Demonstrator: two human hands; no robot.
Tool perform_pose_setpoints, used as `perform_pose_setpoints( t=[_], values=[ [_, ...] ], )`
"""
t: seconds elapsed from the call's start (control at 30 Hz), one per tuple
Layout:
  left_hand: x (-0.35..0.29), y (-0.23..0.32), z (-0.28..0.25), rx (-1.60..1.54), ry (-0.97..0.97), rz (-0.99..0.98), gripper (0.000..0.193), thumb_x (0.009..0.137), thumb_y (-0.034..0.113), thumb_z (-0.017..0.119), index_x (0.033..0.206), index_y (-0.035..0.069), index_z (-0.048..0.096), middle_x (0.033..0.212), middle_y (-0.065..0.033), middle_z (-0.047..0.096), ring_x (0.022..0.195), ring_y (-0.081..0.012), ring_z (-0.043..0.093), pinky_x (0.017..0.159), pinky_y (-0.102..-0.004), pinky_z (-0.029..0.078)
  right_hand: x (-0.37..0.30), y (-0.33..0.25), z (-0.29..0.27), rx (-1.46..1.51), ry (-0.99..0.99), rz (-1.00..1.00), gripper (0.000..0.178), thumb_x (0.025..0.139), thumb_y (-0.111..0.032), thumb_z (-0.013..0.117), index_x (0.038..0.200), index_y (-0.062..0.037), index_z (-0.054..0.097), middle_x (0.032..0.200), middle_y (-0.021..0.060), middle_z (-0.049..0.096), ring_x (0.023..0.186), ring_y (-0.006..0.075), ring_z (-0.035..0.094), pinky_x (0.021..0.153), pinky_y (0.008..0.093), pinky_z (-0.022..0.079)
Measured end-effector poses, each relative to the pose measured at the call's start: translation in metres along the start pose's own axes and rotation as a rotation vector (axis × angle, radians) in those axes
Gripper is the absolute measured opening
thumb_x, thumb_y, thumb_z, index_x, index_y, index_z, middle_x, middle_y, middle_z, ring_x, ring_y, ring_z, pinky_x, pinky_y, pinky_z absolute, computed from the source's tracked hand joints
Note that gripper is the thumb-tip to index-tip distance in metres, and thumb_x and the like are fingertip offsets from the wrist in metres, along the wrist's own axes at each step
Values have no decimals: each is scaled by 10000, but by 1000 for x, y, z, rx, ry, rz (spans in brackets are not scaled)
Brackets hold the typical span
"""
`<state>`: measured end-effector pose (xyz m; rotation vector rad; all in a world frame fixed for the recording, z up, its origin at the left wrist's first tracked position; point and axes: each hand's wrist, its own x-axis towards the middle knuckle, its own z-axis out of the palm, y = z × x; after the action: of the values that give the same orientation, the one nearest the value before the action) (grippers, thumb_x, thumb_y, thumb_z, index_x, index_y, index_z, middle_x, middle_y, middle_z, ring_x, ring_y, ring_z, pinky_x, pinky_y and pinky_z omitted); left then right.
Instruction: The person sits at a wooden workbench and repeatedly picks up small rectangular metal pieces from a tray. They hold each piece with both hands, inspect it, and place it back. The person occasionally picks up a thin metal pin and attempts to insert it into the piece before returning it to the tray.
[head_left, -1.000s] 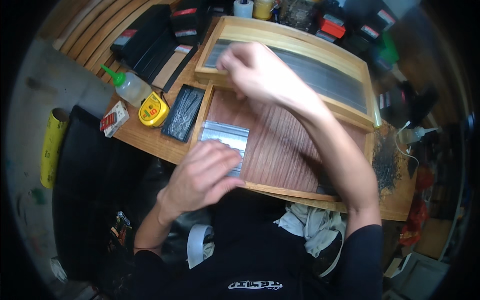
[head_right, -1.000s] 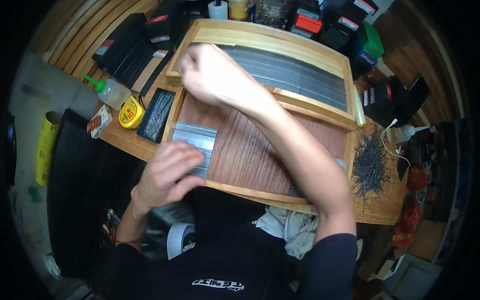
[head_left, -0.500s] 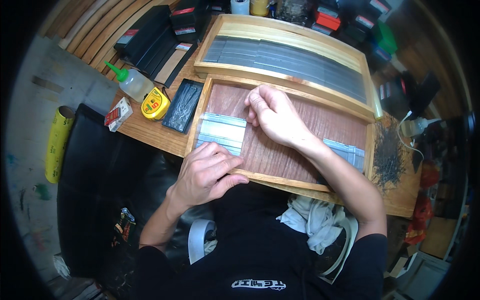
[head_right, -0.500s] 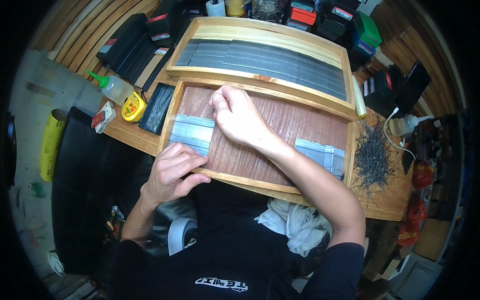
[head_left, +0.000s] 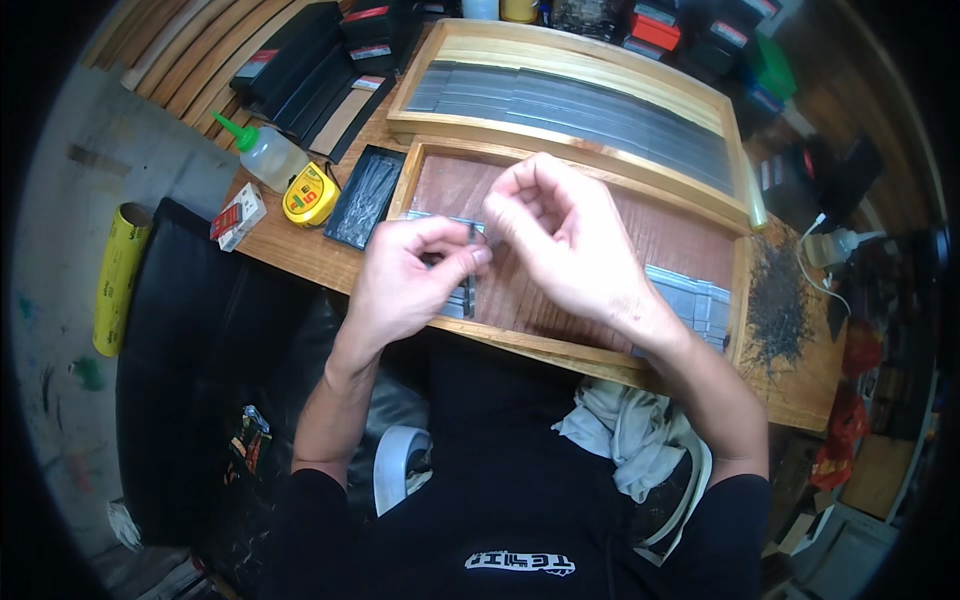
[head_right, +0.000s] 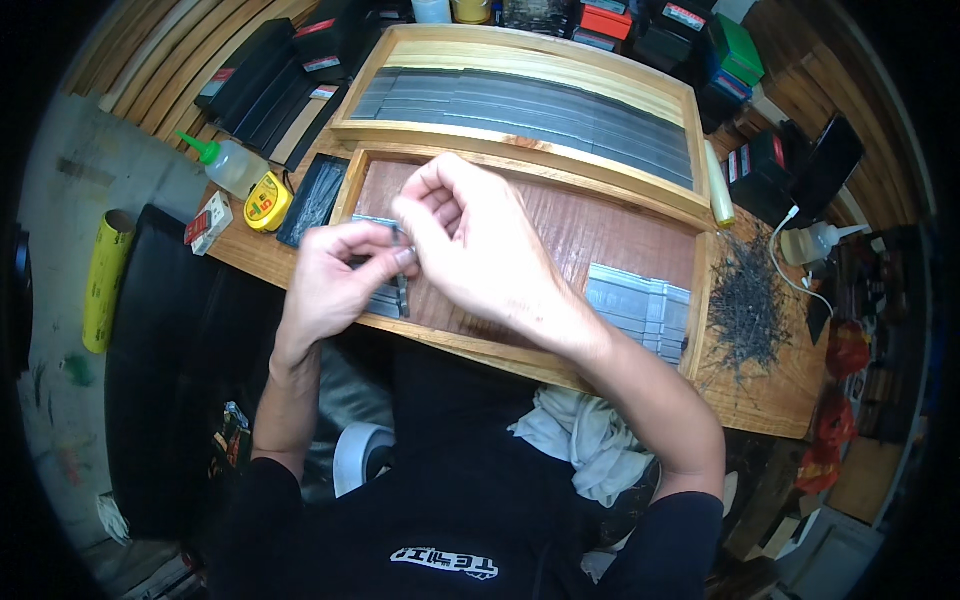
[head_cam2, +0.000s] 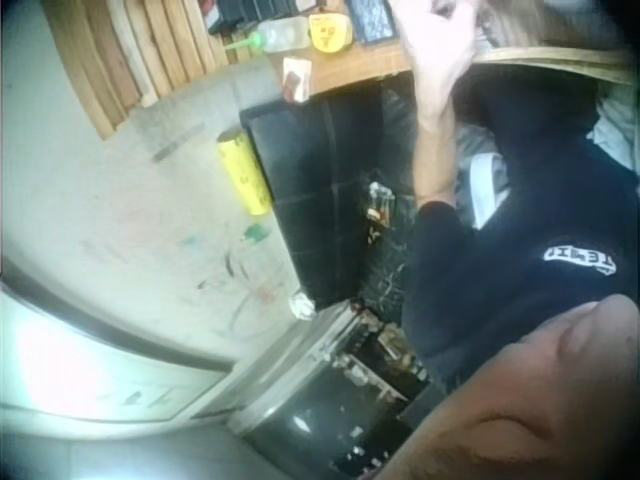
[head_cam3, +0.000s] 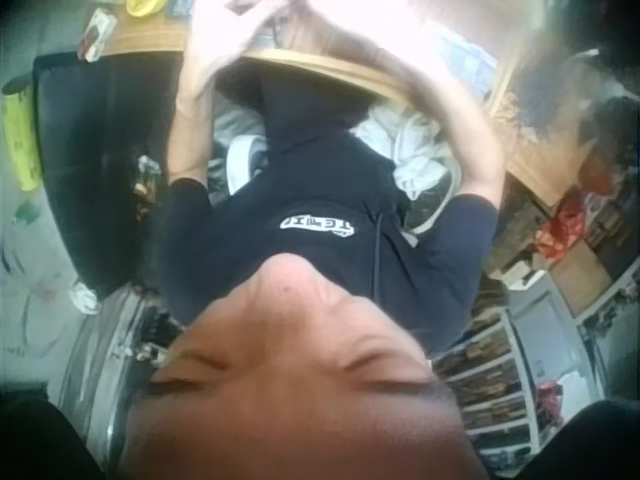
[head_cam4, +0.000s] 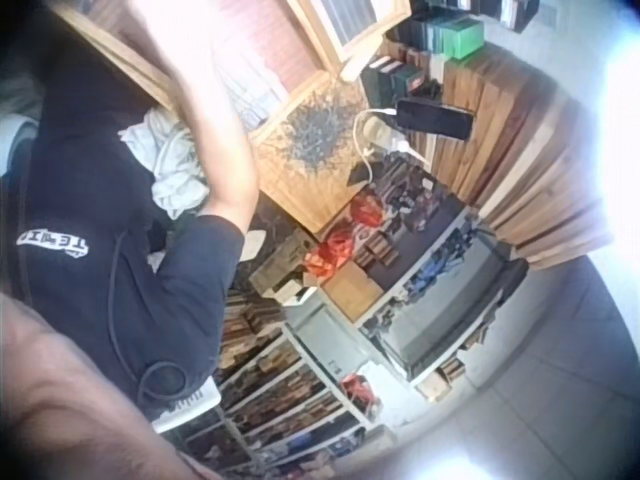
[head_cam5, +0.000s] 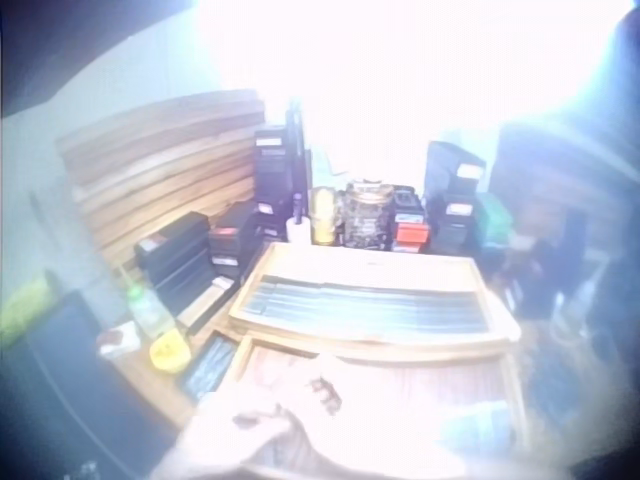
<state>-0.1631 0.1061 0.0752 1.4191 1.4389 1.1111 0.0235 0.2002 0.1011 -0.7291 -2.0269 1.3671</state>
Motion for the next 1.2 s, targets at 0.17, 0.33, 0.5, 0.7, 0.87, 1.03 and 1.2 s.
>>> perform_pose_setpoints(
  t=[0.17, 0.33, 0.5, 0.7, 0.87, 1.03, 1.2],
  values=[
    [-1, -1, -1, -440, 212, 11, 199, 967, 89, 743, 1083, -68, 707, 924, -156, 782, 832, -138, 755, 737, -220, 595, -24, -5, 8, 160, -185, 282, 333, 945, -172, 782, 1171, 28, 643, 1001, 143, 741, 910, 180, 747, 801, 308, 625],
    [-1, -11, 0, -667, 246, -5, 158, 1018, 103, 667, 1088, -37, 684, 966, -175, 771, 855, -189, 777, 711, -259, 646, -34, -9, 12, 88, -115, 199, 239, 956, -78, 748, 1148, 56, 699, 931, 136, 762, 823, 144, 753, 733, 267, 621],
    [0, -14, 9, -821, 287, -54, 139, 1005, 104, 688, 1062, -22, 667, 973, -178, 764, 841, -214, 777, 698, -280, 670, -43, 8, 20, -68, 65, -66, 228, 920, -17, 757, 1141, 29, 724, 951, 130, 756, 795, 151, 745, 705, 295, 630],
    [3, -11, 15, -884, 299, -75, 167, 1004, 109, 693, 1078, -37, 662, 980, -169, 739, 839, -210, 768, 696, -280, 677, -48, 7, 24, -561, 176, -491, 241, 860, 22, 745, 1100, 26, 730, 955, 142, 718, 804, 266, 730, 691, 333, 610],
    [-1, -3, 21, -964, 294, -118, 275, 1013, 115, 680, 1207, -74, 635, 1070, -181, 719, 887, -234, 763, 734, -290, 680, -46, 6, 23, -558, 224, -471, 255, 836, 84, 760, 1085, 31, 740, 928, 148, 728, 793, 233, 743, 665, 306, 595],
    [-6, -3, 21, -901, 196, -99, 345, 1059, 160, 606, 1316, -70, 583, 1094, -199, 727, 967, -267, 763, 822, -331, 676, -46, 8, 19, -233, 217, -295, 184, 864, 36, 771, 1045, 33, 746, 843, 141, 704, 728, 253, 715, 652, 328, 570],
    [-5, -8, 18, -921, 184, -115, 306, 1019, 118, 670, 1256, -70, 620, 1055, -194, 733, 909, -231, 766, 752, -282, 675, -50, 6, 10, -139, 70, -220, 182, 862, 18, 783, 1040, 33, 750, 833, 136, 703, 697, 233, 703, 619, 313, 558]
  ],
)
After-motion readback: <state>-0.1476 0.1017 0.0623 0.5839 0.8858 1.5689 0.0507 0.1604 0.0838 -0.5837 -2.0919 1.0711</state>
